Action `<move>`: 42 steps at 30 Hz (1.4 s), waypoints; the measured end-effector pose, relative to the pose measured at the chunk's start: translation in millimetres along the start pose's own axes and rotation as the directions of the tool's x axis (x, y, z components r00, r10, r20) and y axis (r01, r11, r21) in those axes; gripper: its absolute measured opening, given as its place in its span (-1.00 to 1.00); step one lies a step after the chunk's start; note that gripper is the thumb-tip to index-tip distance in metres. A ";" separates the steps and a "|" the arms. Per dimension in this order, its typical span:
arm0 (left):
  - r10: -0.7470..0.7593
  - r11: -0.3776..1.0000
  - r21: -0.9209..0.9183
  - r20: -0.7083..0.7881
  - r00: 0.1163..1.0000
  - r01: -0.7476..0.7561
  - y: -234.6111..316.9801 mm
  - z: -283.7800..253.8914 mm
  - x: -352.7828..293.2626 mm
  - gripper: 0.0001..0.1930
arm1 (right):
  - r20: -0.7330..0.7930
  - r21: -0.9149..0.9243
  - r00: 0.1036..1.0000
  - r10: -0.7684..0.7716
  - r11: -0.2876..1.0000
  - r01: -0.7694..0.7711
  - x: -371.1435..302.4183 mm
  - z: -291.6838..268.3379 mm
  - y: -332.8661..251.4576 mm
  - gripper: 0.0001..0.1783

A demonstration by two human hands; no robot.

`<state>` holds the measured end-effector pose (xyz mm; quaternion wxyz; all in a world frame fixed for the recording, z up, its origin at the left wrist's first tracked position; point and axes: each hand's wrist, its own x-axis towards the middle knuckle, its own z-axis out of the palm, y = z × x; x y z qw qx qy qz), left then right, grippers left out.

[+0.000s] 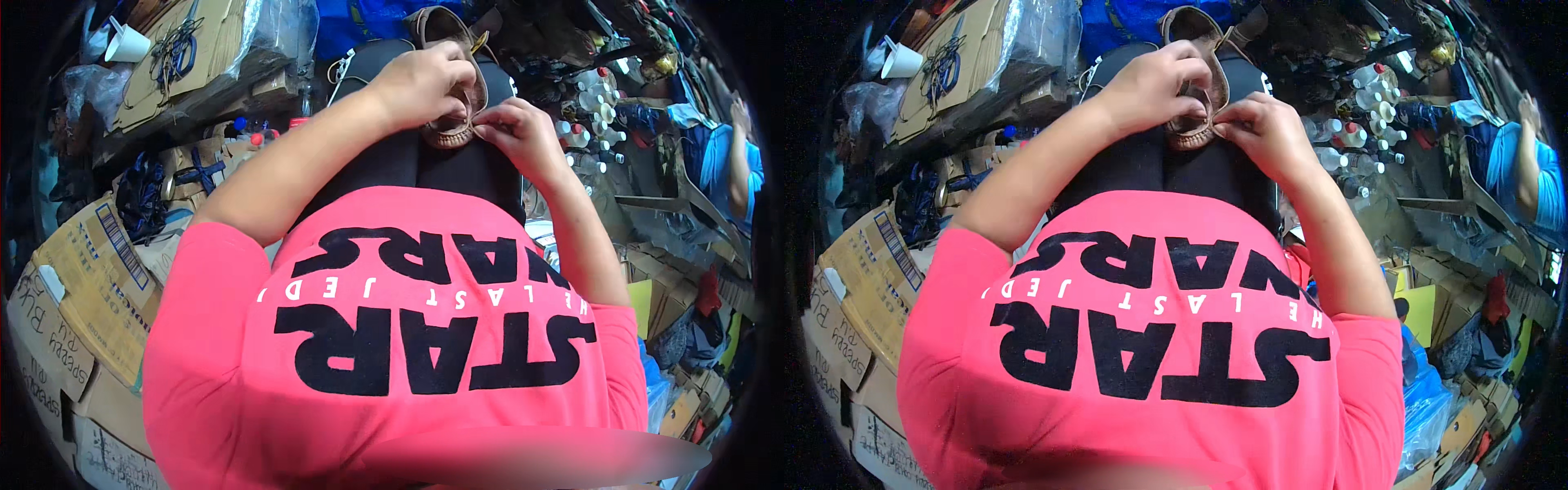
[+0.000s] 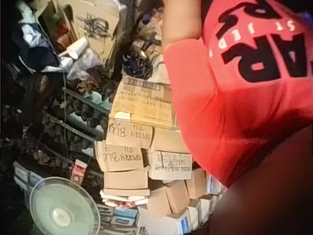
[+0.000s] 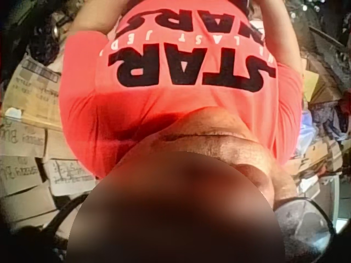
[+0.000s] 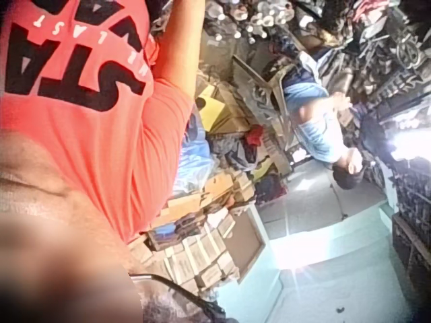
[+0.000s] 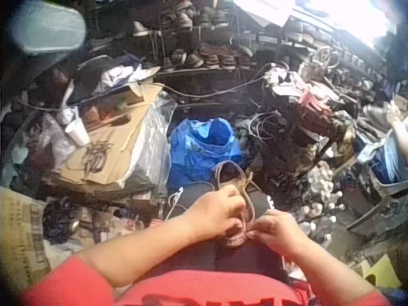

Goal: Stitching the edges of a leather shoe or moccasin.

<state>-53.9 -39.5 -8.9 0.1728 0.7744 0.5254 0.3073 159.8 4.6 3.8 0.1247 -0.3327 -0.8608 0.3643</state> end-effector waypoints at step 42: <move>-0.027 0.977 -0.203 0.199 0.980 0.068 -16.8 12.2 25.9 -0.76 | 0.339 -0.194 0.940 -0.050 0.973 0.121 26.3 -30.3 -16.9 -0.79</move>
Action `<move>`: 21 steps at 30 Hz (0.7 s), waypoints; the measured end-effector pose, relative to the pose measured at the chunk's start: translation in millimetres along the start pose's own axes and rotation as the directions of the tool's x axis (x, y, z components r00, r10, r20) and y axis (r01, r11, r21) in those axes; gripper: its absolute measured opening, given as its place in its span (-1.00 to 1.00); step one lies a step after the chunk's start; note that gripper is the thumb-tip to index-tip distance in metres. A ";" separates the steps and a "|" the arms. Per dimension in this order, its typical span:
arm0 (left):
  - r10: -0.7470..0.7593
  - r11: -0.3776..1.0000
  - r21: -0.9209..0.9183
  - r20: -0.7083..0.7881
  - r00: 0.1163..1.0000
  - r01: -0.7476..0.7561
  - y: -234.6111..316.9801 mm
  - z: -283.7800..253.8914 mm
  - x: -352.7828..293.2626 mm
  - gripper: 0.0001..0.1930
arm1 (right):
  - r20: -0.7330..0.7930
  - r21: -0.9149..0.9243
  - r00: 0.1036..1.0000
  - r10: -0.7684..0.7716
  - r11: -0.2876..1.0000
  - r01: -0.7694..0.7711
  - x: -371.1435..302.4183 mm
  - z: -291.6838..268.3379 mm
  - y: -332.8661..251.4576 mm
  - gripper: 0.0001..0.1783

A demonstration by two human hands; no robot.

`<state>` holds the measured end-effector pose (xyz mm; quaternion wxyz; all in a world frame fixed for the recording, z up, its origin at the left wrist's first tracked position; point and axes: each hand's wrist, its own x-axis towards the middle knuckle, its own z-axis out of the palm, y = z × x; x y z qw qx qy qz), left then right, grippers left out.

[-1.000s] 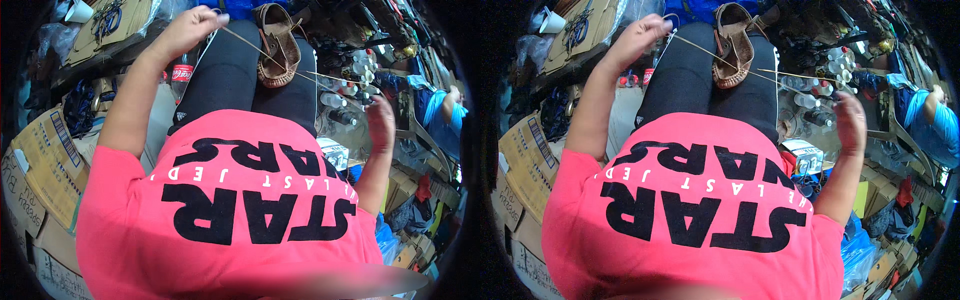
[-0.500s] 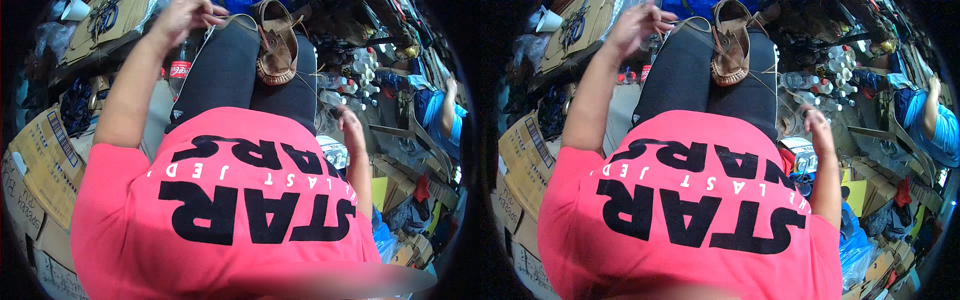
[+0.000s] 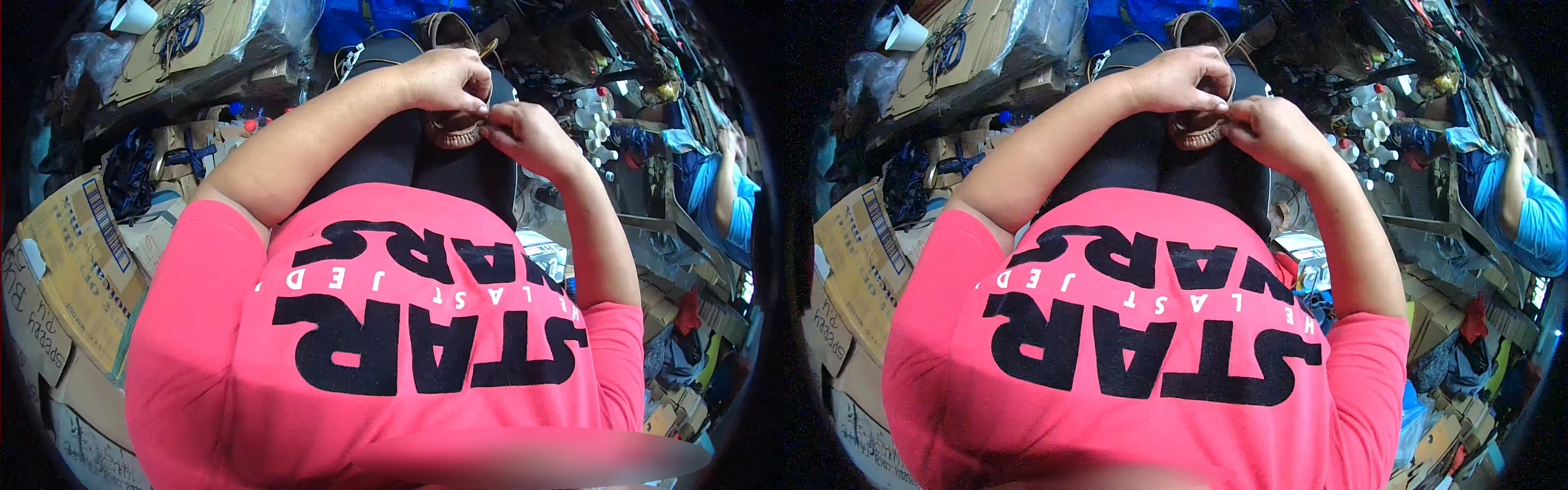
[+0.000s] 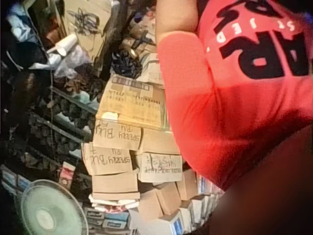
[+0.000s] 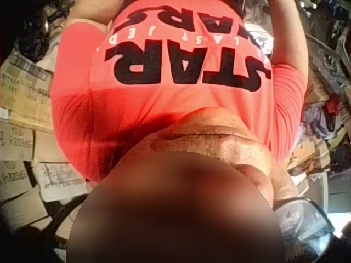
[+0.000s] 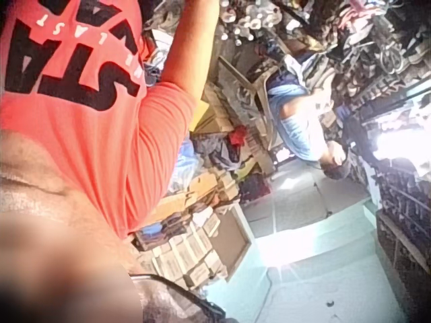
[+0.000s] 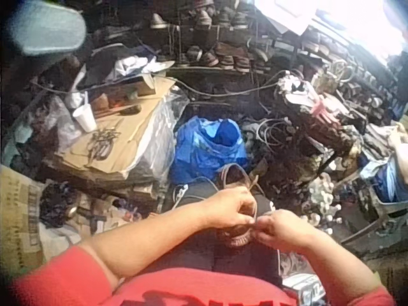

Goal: Stitching the edges of a leather shoe or moccasin.

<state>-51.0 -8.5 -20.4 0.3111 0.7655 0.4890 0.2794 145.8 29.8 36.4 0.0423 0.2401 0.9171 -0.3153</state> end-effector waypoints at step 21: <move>-0.024 0.939 -0.326 0.243 0.970 0.105 -11.6 -12.1 11.9 -0.85 | -0.245 0.174 0.954 0.172 0.976 -0.131 -38.3 7.9 4.6 -0.77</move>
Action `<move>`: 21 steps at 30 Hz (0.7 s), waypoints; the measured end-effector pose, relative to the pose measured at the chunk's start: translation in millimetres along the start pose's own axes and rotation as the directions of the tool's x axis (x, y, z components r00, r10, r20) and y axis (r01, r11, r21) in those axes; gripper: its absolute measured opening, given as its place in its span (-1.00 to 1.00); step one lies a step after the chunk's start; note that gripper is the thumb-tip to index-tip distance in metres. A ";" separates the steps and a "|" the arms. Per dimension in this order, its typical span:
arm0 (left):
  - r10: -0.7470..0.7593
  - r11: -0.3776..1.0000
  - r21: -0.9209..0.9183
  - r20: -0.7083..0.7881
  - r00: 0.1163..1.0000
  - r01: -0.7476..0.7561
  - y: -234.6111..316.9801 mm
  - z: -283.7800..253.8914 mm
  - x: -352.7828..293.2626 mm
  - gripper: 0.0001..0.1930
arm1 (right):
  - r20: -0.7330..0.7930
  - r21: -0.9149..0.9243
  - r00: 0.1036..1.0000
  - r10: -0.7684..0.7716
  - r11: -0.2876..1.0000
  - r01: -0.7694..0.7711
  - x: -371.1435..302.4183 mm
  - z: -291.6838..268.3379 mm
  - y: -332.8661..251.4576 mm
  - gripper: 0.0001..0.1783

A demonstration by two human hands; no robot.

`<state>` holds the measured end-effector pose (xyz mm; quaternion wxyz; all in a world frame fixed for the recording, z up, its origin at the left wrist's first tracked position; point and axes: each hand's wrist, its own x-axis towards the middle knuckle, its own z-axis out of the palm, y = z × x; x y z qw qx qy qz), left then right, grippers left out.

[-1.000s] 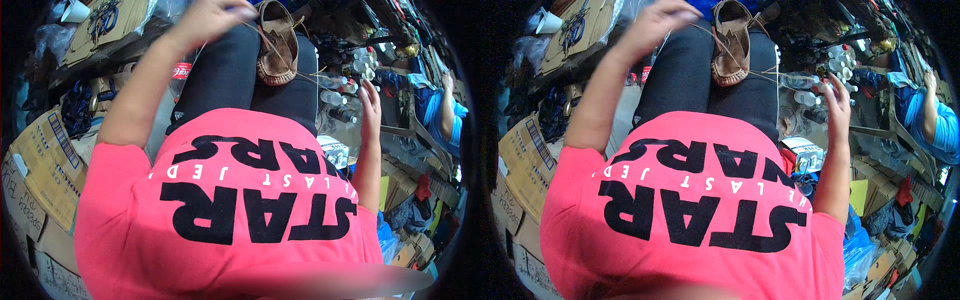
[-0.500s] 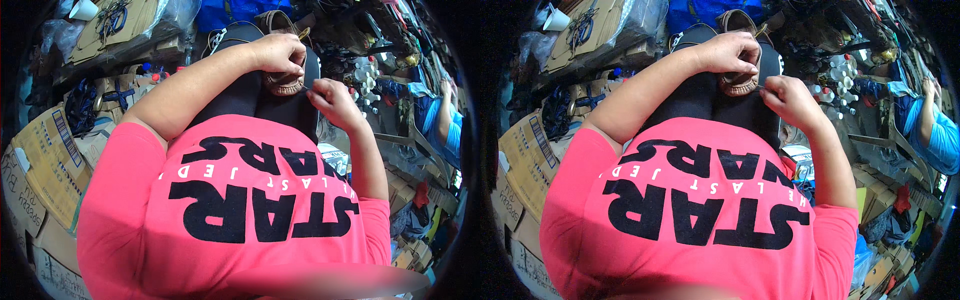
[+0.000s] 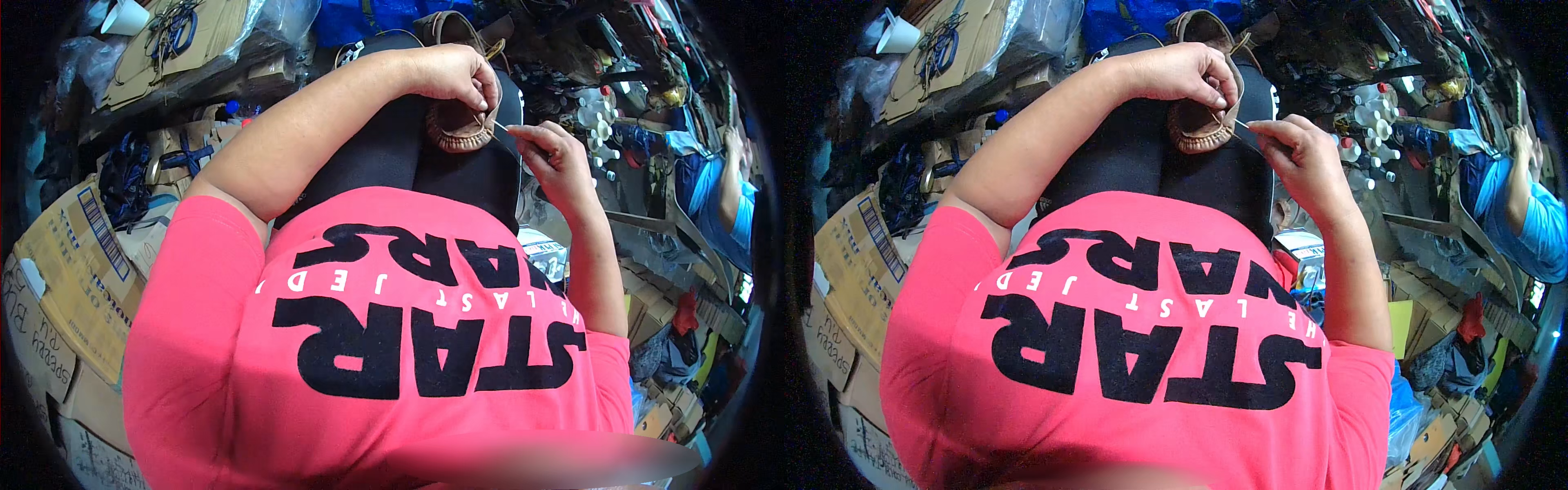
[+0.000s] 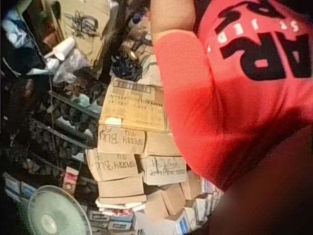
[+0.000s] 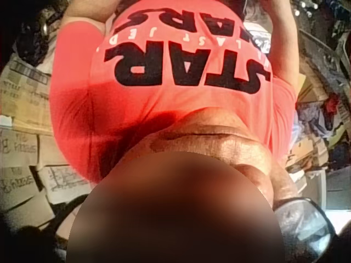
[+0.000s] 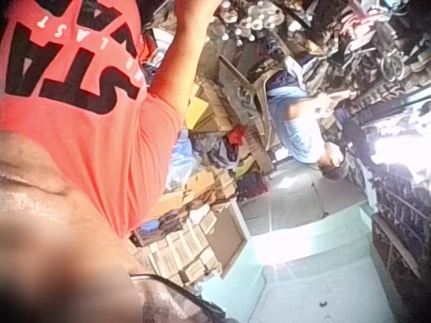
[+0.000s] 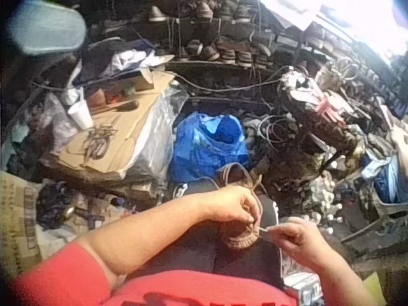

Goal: Stitching the edges of a leather shoe or moccasin.

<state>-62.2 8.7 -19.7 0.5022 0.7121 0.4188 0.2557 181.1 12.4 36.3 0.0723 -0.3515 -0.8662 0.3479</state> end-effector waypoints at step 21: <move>-0.114 0.992 0.067 0.087 0.990 0.109 3.0 -1.8 5.0 -0.82 | 0.103 -0.035 0.994 -0.038 0.999 0.041 23.4 2.6 -7.7 -0.73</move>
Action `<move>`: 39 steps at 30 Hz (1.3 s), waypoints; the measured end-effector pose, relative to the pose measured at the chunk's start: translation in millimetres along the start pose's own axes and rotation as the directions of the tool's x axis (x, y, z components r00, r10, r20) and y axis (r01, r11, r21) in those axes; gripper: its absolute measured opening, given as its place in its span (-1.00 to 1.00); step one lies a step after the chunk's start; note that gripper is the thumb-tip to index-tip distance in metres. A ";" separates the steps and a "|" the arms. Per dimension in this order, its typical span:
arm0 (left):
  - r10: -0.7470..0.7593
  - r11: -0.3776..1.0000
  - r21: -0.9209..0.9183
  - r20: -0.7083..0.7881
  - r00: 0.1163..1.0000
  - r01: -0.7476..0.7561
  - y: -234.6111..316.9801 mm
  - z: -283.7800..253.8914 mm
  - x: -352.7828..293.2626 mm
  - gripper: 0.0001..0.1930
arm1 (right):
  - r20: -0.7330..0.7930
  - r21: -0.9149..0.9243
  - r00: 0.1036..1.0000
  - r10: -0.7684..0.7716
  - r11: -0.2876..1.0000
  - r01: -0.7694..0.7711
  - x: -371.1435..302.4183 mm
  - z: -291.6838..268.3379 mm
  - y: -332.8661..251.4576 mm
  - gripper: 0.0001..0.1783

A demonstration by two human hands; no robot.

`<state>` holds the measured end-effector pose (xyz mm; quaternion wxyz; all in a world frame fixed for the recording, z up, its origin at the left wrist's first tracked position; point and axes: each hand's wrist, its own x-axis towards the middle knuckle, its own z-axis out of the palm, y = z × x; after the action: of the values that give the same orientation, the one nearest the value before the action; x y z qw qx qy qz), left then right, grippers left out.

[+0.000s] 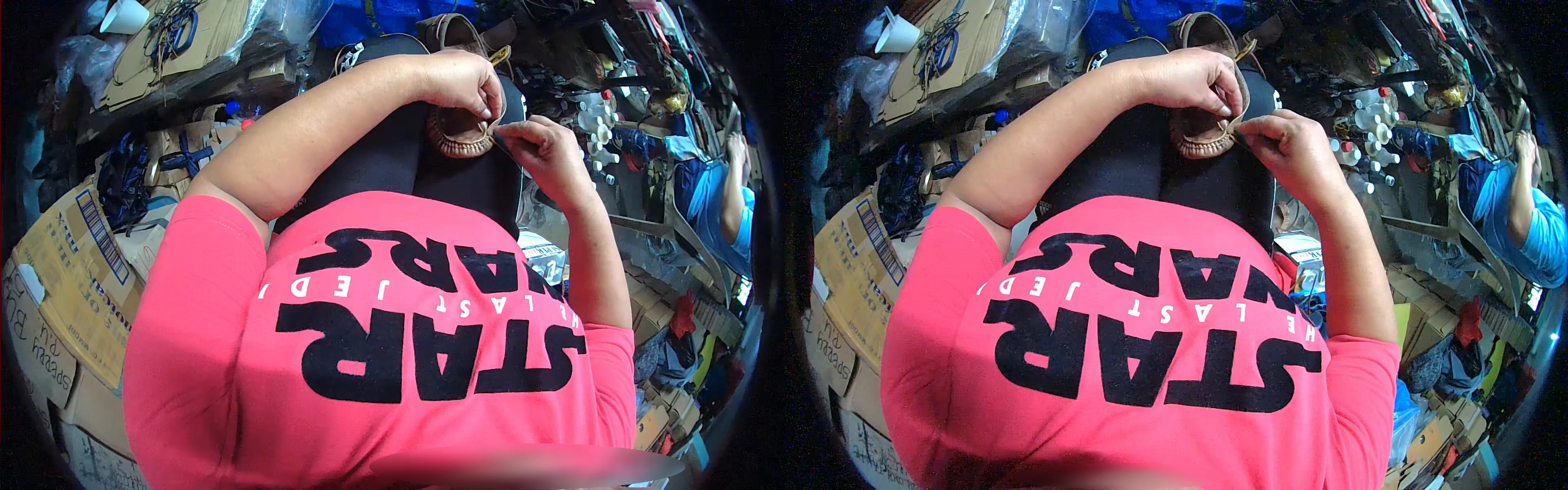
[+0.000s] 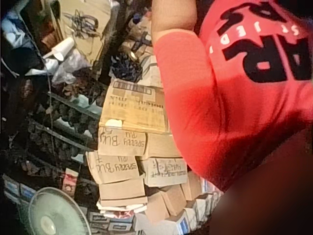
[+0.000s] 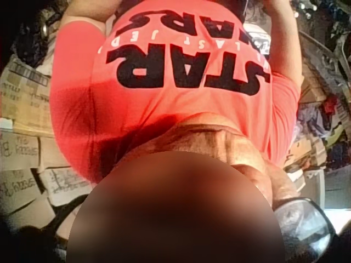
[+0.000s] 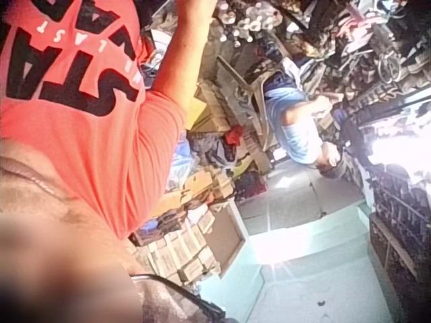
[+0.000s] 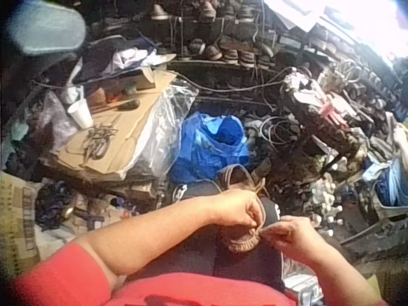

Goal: Stitching the edges of a leather shoe or moccasin.

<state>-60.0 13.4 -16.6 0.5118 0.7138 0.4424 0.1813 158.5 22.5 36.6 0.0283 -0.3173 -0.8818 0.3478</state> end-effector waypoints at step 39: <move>0.222 0.884 0.449 -0.650 0.727 0.131 18.7 26.6 -114.1 -0.71 | -0.214 -0.316 0.973 -0.092 0.948 0.020 -32.3 48.7 -3.5 -0.60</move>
<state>-94.7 -96.6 11.4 0.1206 0.7078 0.6112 0.3330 169.2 -27.2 7.5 0.0878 -0.3298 -0.9254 0.1648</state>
